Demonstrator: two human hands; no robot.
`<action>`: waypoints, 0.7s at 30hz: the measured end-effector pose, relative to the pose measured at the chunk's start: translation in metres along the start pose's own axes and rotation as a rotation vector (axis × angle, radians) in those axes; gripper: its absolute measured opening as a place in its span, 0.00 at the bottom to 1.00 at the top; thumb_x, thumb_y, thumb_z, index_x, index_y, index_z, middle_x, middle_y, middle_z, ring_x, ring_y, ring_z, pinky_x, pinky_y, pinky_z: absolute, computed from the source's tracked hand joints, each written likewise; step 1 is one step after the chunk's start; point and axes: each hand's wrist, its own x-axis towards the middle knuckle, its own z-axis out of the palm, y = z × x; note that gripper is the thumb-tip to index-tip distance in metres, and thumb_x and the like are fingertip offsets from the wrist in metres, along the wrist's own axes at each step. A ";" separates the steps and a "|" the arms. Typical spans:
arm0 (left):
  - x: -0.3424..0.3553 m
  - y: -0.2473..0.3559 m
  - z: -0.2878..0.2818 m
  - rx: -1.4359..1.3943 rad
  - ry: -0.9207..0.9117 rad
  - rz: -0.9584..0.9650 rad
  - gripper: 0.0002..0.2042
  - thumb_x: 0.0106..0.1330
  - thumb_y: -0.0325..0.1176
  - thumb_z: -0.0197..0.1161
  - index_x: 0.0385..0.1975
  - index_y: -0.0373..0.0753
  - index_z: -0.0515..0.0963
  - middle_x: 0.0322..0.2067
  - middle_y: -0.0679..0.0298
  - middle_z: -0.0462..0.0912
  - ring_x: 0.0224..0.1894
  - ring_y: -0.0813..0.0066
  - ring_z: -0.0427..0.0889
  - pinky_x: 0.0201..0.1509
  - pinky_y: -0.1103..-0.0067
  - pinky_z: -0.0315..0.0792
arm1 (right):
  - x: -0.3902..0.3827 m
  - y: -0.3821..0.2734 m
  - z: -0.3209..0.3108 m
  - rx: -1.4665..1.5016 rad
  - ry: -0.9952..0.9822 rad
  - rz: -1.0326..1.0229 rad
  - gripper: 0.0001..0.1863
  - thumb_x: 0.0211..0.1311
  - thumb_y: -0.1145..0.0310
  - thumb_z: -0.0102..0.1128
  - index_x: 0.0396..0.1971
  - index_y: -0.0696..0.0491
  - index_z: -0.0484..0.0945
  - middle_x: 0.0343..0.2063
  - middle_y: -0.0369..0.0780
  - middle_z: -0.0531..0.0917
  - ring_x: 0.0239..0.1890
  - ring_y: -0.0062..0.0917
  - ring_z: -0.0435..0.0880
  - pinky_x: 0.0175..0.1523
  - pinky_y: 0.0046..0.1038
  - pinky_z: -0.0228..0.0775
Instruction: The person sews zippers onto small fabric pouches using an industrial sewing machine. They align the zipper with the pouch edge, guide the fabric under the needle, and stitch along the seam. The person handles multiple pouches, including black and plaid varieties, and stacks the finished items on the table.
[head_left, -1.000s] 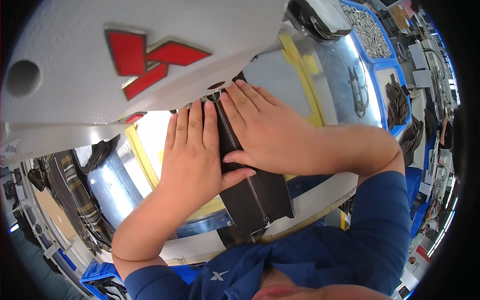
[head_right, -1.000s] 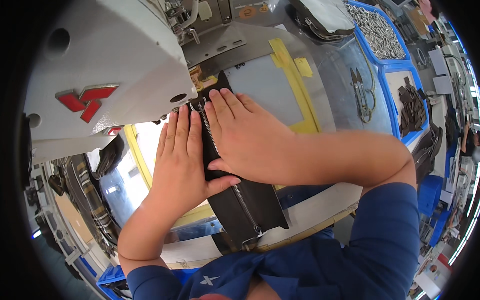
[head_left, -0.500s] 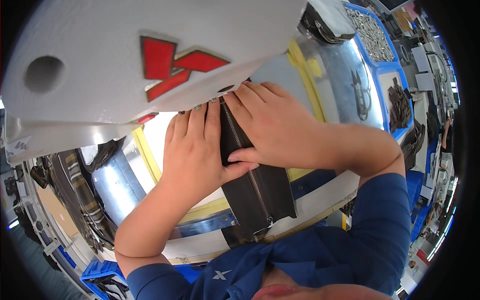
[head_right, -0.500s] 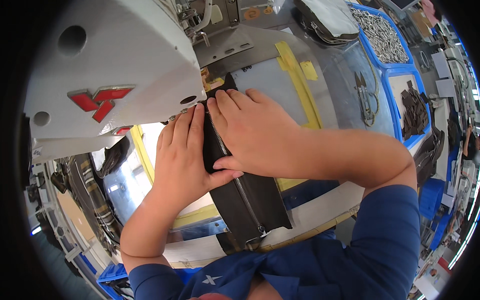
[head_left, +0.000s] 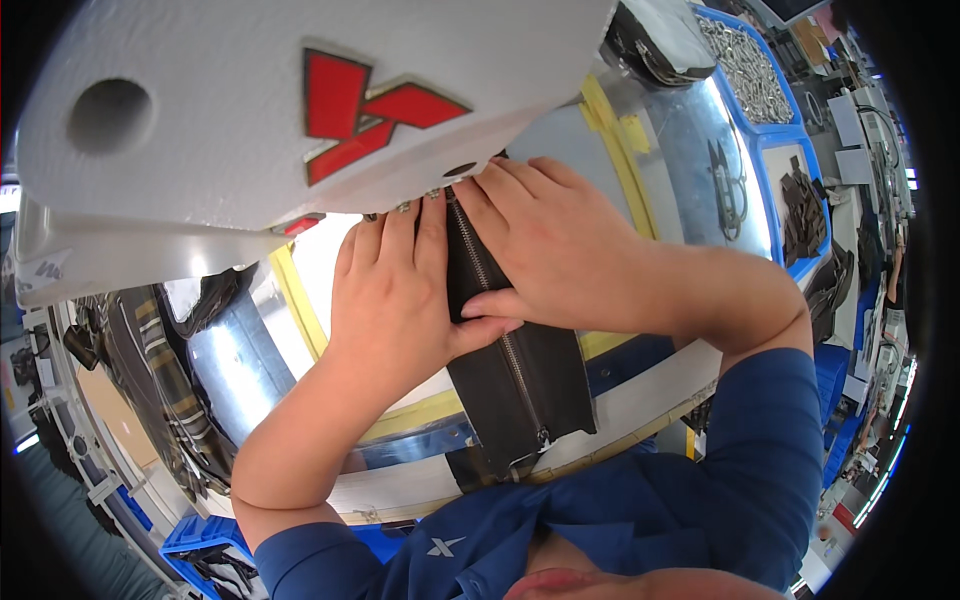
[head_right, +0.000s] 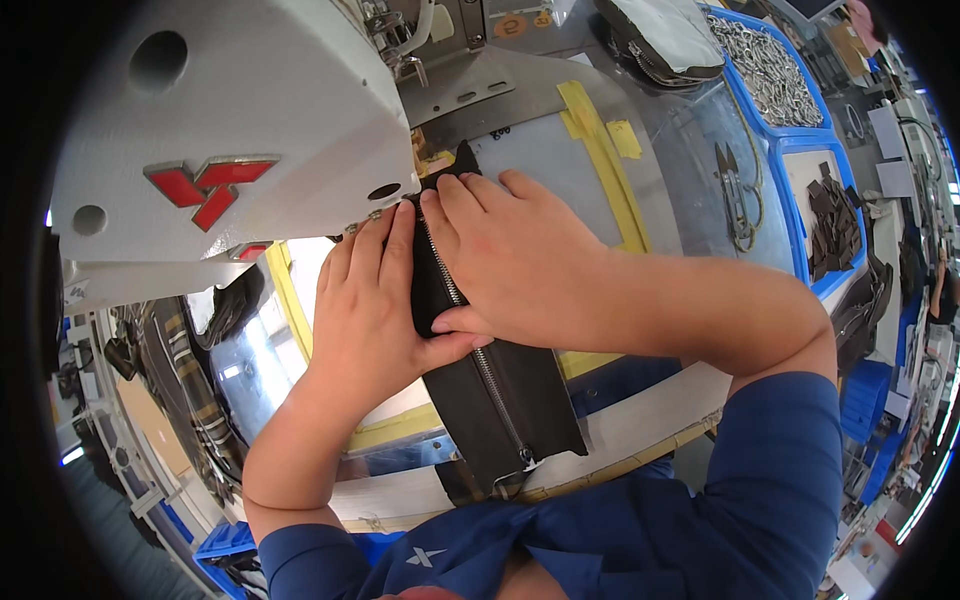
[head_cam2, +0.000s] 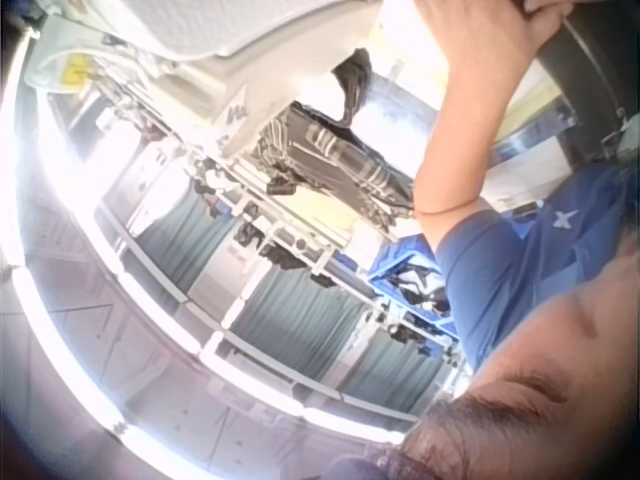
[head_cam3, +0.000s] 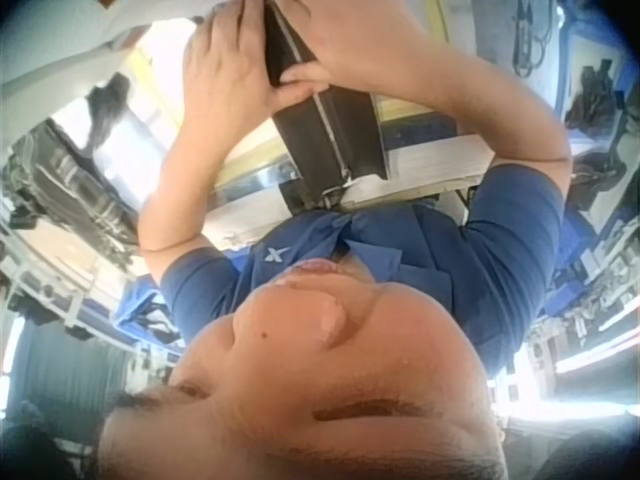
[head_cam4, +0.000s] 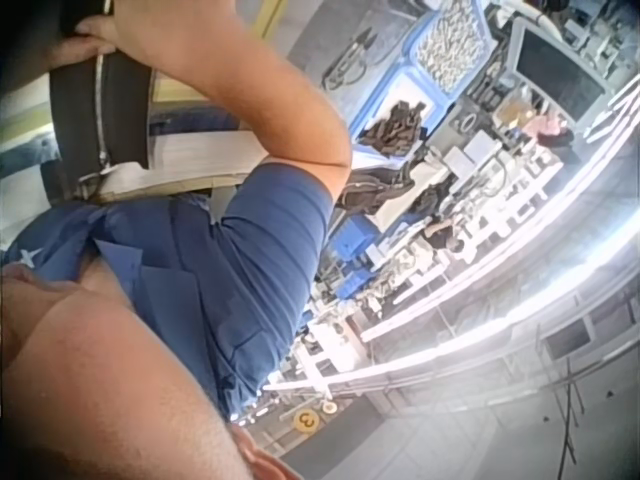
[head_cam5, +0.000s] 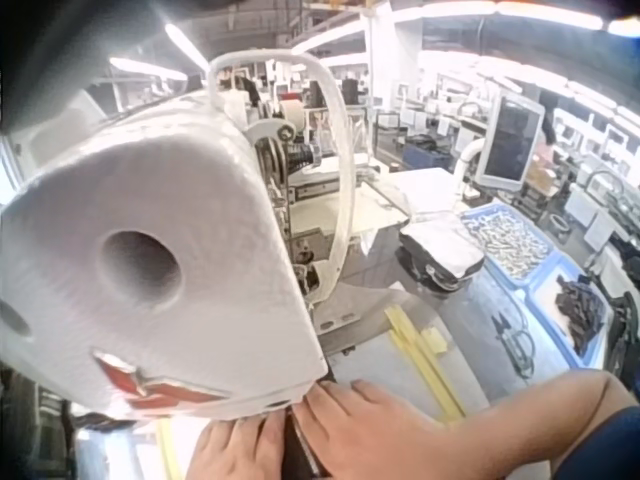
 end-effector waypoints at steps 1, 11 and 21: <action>0.000 0.000 0.000 -0.005 -0.001 0.000 0.61 0.41 0.66 0.82 0.70 0.25 0.69 0.67 0.45 0.76 0.68 0.46 0.75 0.74 0.57 0.67 | 0.000 0.000 0.000 -0.009 -0.005 0.003 0.51 0.59 0.36 0.70 0.63 0.72 0.75 0.59 0.56 0.81 0.62 0.43 0.80 0.64 0.37 0.72; -0.002 -0.001 -0.006 -0.012 -0.035 -0.020 0.60 0.46 0.68 0.79 0.72 0.25 0.68 0.67 0.43 0.75 0.67 0.43 0.75 0.73 0.58 0.67 | 0.002 -0.005 -0.004 0.051 -0.082 0.068 0.53 0.58 0.36 0.71 0.67 0.70 0.71 0.62 0.54 0.79 0.65 0.41 0.78 0.67 0.40 0.68; -0.034 -0.049 -0.082 0.255 0.186 -0.445 0.21 0.62 0.37 0.78 0.52 0.34 0.82 0.44 0.51 0.85 0.49 0.46 0.82 0.55 0.59 0.76 | -0.002 -0.007 -0.009 0.002 -0.103 0.084 0.53 0.61 0.36 0.71 0.68 0.70 0.69 0.64 0.56 0.77 0.69 0.45 0.75 0.73 0.41 0.65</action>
